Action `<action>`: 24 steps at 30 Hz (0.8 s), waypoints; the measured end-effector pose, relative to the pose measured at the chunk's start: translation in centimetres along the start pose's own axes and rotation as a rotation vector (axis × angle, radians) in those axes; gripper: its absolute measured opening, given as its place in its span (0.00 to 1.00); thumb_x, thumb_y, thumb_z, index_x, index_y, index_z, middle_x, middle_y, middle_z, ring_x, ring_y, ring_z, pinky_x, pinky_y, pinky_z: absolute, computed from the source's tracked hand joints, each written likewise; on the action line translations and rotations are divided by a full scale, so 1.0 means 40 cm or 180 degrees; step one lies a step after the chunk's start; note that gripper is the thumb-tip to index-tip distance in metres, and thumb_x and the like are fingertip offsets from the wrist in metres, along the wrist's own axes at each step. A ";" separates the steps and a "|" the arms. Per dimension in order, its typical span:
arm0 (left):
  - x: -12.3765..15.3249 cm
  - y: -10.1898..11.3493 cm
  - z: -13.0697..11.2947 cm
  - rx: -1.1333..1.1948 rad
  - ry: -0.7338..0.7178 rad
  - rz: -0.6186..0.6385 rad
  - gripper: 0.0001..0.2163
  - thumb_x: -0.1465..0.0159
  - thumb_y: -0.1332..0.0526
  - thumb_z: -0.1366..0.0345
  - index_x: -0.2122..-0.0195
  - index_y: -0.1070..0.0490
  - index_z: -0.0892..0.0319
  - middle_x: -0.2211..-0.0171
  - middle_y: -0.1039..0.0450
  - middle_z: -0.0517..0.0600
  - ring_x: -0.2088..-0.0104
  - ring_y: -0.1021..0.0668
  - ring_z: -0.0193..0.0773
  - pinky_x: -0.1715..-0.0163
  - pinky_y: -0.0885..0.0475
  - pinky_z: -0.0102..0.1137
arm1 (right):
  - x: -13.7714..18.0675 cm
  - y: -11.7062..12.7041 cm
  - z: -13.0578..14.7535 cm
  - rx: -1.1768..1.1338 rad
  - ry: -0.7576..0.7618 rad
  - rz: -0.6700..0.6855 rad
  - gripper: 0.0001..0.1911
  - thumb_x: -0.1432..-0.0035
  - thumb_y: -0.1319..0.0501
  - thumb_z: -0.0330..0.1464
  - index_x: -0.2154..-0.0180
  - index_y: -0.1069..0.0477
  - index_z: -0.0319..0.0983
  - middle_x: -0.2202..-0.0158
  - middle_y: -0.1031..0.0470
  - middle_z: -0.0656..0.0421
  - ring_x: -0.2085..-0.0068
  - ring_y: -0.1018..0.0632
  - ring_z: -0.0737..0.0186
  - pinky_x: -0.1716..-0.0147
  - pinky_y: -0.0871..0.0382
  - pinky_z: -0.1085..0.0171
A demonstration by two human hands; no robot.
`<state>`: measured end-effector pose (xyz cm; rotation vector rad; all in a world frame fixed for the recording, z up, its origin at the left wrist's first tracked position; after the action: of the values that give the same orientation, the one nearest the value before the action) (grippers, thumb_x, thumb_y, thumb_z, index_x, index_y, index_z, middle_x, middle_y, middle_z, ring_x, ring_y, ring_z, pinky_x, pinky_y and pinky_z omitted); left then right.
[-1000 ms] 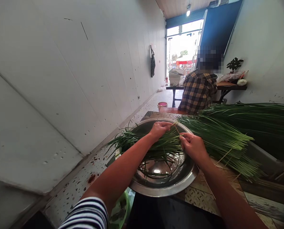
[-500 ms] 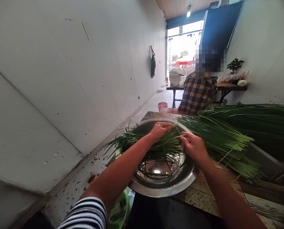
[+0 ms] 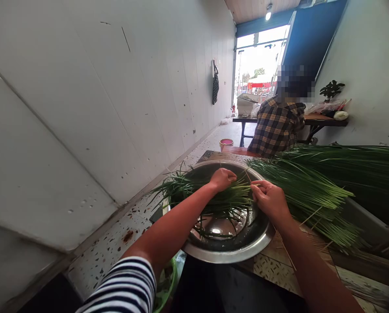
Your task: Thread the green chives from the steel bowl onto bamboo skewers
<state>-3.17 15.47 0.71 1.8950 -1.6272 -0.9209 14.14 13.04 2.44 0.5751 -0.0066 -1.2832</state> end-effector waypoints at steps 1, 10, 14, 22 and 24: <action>-0.008 -0.017 0.021 -0.0317 0.0074 0.0001 0.12 0.44 0.37 0.64 0.59 0.21 0.60 0.59 0.22 0.54 0.60 0.23 0.41 0.56 0.31 0.31 | 0.000 0.000 0.001 0.0061 -0.0007 0.0011 0.18 0.47 0.44 0.42 0.64 0.28 0.33 0.85 0.31 0.62 0.83 0.33 0.66 0.81 0.43 0.67; 0.002 -0.026 -0.020 -0.0813 0.0057 -0.0351 0.08 0.42 0.39 0.65 0.65 0.20 0.57 0.62 0.22 0.54 0.59 0.23 0.42 0.55 0.32 0.34 | 0.003 0.009 0.013 0.0358 0.0055 0.0015 0.23 0.47 0.45 0.43 0.58 0.28 0.31 0.85 0.30 0.61 0.81 0.30 0.63 0.77 0.39 0.65; 0.007 0.023 -0.041 0.0371 0.0101 -0.0449 0.10 0.42 0.40 0.66 0.64 0.21 0.64 0.69 0.22 0.54 0.67 0.23 0.37 0.64 0.31 0.29 | 0.006 0.009 0.024 0.0412 0.0066 0.0016 0.24 0.47 0.46 0.42 0.58 0.28 0.30 0.85 0.30 0.61 0.80 0.30 0.62 0.75 0.38 0.63; 0.009 0.020 -0.029 0.2260 0.0324 -0.0259 0.13 0.45 0.36 0.64 0.63 0.22 0.67 0.77 0.26 0.49 0.79 0.33 0.26 0.76 0.38 0.24 | 0.012 0.006 0.036 0.0466 0.0079 0.0017 0.26 0.47 0.47 0.41 0.56 0.27 0.28 0.85 0.30 0.60 0.80 0.29 0.61 0.73 0.37 0.63; 0.010 0.018 -0.033 0.2304 0.0316 -0.0223 0.11 0.46 0.36 0.65 0.64 0.22 0.67 0.76 0.26 0.49 0.79 0.34 0.26 0.78 0.40 0.24 | 0.012 0.005 0.035 0.0464 0.0069 0.0026 0.26 0.46 0.47 0.41 0.56 0.27 0.28 0.84 0.30 0.60 0.80 0.30 0.62 0.74 0.37 0.63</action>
<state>-2.64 14.86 2.02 2.4155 -2.0117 -0.2463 14.03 12.07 3.55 0.7134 -0.0849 -1.2752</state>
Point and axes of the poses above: each hand's wrist, its own x-axis away from the middle knuckle, its own y-axis out of the back of the hand, z = x × y, the point moved 9 cm from there along -x, towards the middle knuckle
